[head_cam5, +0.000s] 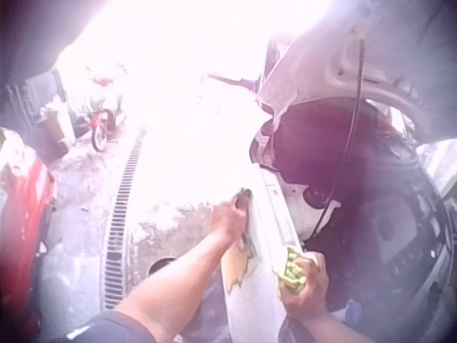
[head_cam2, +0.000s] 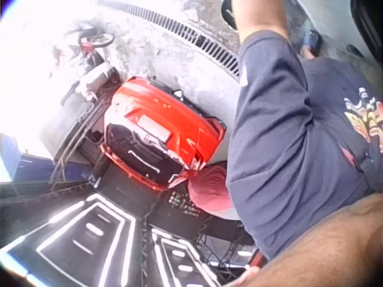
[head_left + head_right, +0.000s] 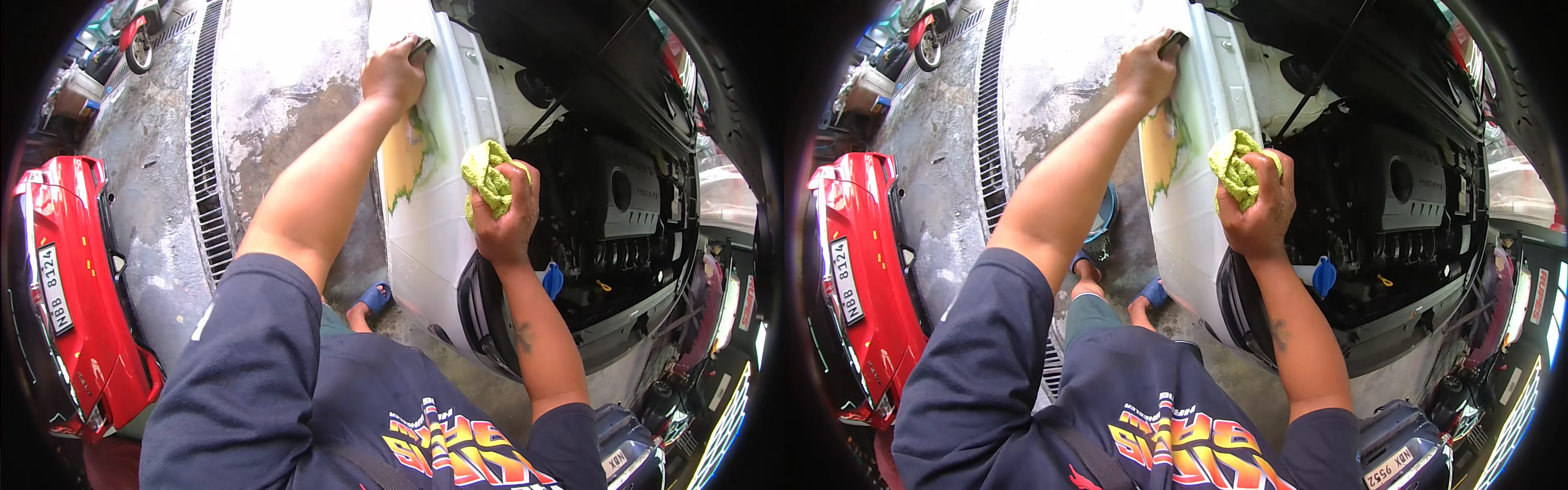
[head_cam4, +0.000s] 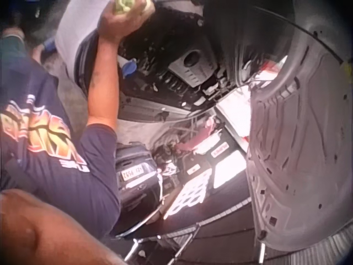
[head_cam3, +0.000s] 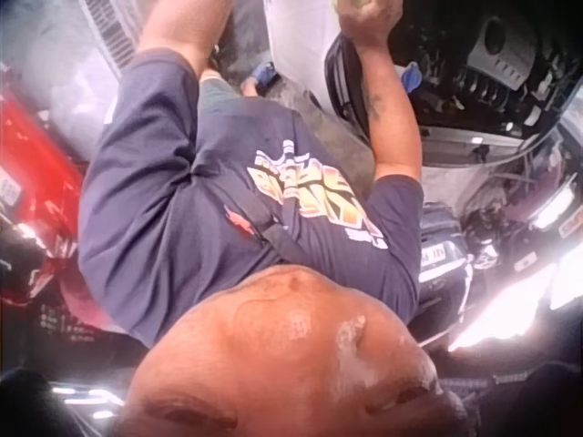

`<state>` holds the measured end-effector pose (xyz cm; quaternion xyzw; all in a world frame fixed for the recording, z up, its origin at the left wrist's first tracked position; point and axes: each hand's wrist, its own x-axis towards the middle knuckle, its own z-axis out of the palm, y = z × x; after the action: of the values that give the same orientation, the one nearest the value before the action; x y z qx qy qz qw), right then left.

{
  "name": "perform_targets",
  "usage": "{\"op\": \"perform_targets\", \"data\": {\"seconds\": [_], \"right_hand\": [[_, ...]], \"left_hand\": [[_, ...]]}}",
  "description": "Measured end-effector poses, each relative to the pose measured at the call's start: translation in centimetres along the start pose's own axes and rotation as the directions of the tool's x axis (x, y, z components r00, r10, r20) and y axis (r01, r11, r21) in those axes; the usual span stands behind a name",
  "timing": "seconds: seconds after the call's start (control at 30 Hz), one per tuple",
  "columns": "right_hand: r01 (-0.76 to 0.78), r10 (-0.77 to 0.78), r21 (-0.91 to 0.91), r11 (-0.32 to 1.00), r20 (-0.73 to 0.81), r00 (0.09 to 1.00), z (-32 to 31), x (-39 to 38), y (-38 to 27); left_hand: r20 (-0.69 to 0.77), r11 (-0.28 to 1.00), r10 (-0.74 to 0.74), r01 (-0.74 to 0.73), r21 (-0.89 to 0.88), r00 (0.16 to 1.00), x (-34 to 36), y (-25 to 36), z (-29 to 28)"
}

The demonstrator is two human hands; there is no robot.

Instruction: The person sands the front fender of a white car using a small black sanding block, frequently dipping a yellow cloth into a bucket of water to wet the area and the block.

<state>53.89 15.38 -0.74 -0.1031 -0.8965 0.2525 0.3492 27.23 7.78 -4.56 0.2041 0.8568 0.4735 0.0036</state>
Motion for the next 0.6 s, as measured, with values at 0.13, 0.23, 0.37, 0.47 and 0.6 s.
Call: {"op": "perform_targets", "data": {"seconds": [0.13,0.23,0.37,0.47,0.6], "right_hand": [[-0.049,0.051,-0.075,0.996,0.023,0.998,-1.2,-0.7,0.6],[-0.018,0.02,-0.086,0.996,0.022,1.0,-1.6,-0.8,1.0],[-0.01,0.011,-0.022,1.0,0.038,0.999,-0.6,-0.2,-0.2],[-0.003,0.004,-0.036,0.999,0.042,0.999,-0.6,-0.3,-0.2],[-0.027,0.03,-0.08,0.996,0.039,0.999,-1.6,-0.8,0.6]], "left_hand": [[-0.091,0.927,0.374,-0.372,0.044,0.923,-14.8,-1.0,2.3],[-0.051,0.904,0.427,-0.426,0.017,0.903,-20.5,-1.4,2.0],[-0.091,0.999,0.037,-0.039,-0.03,0.995,-3.0,-3.1,1.4],[-0.029,0.978,-0.12,0.113,-0.176,0.992,-2.3,-1.6,-0.6],[-0.15,0.958,0.261,-0.275,-0.084,0.954,-16.0,-3.3,2.5]]}}
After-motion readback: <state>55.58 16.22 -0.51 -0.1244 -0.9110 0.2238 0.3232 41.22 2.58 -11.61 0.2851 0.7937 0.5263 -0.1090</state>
